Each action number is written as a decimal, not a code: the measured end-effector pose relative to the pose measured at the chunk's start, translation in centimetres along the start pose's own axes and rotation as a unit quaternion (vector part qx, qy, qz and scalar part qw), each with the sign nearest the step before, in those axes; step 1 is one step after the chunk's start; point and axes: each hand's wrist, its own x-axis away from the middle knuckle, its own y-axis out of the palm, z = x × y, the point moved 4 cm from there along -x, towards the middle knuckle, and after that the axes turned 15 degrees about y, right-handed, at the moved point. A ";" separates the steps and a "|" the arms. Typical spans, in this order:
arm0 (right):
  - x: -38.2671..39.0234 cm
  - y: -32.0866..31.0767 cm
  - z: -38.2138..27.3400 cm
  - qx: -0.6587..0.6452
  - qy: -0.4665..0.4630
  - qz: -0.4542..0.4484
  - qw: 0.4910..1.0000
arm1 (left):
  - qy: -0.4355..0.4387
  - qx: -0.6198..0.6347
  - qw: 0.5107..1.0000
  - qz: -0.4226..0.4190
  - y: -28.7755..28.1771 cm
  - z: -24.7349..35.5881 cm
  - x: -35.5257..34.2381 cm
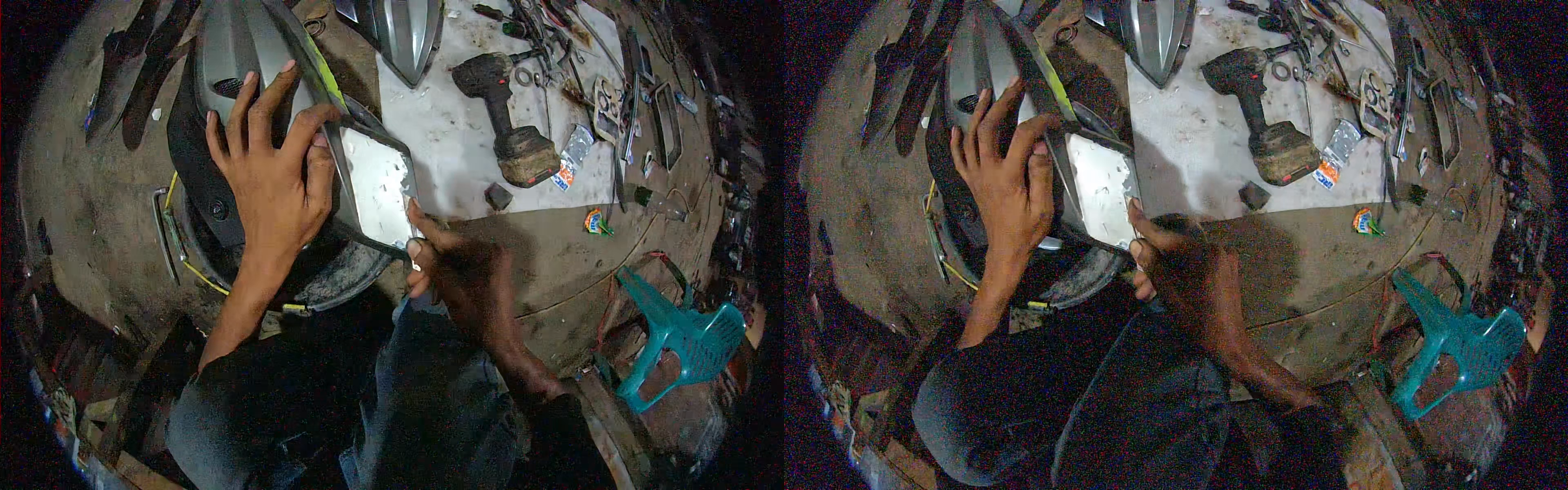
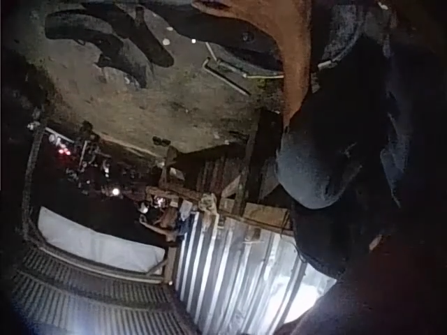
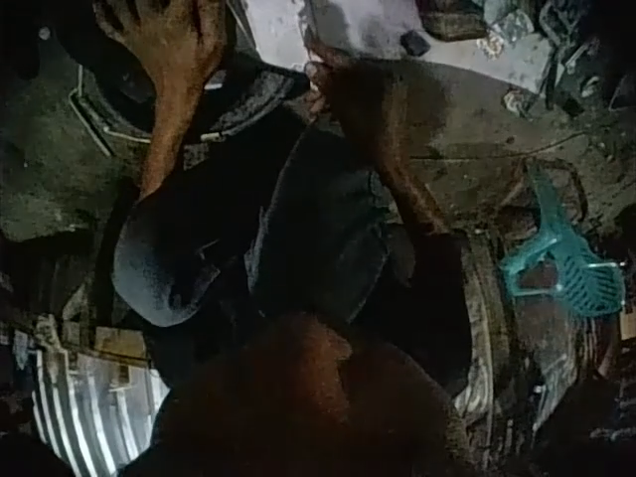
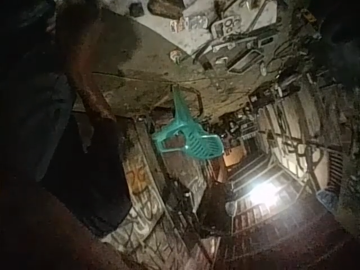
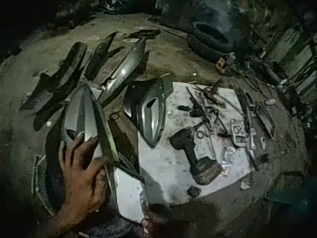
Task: The person is using a small scraper tool to clean or repair a damaged section of a motorcycle body panel.
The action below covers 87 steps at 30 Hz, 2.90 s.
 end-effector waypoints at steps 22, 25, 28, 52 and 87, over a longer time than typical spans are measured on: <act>1.2 1.9 1.7 -0.043 -0.076 0.060 0.994 | 0.002 -0.002 1.000 0.001 -0.4 -0.2 -0.4; 1.0 1.9 1.2 0.074 -0.124 0.131 0.981 | 0.001 0.005 1.000 0.003 0.1 -0.2 0.0; 0.2 2.4 0.7 0.018 -0.062 0.088 0.994 | -0.003 0.000 1.000 -0.006 -0.4 -0.4 0.0; 0.5 -1.7 -0.2 0.013 -0.078 0.183 0.980 | -0.077 -0.033 0.996 -0.004 0.8 -0.7 -1.8; -2.3 -1.2 -4.4 0.033 -0.088 0.145 0.985 | -0.090 -0.063 0.993 -0.035 1.0 -0.7 -2.1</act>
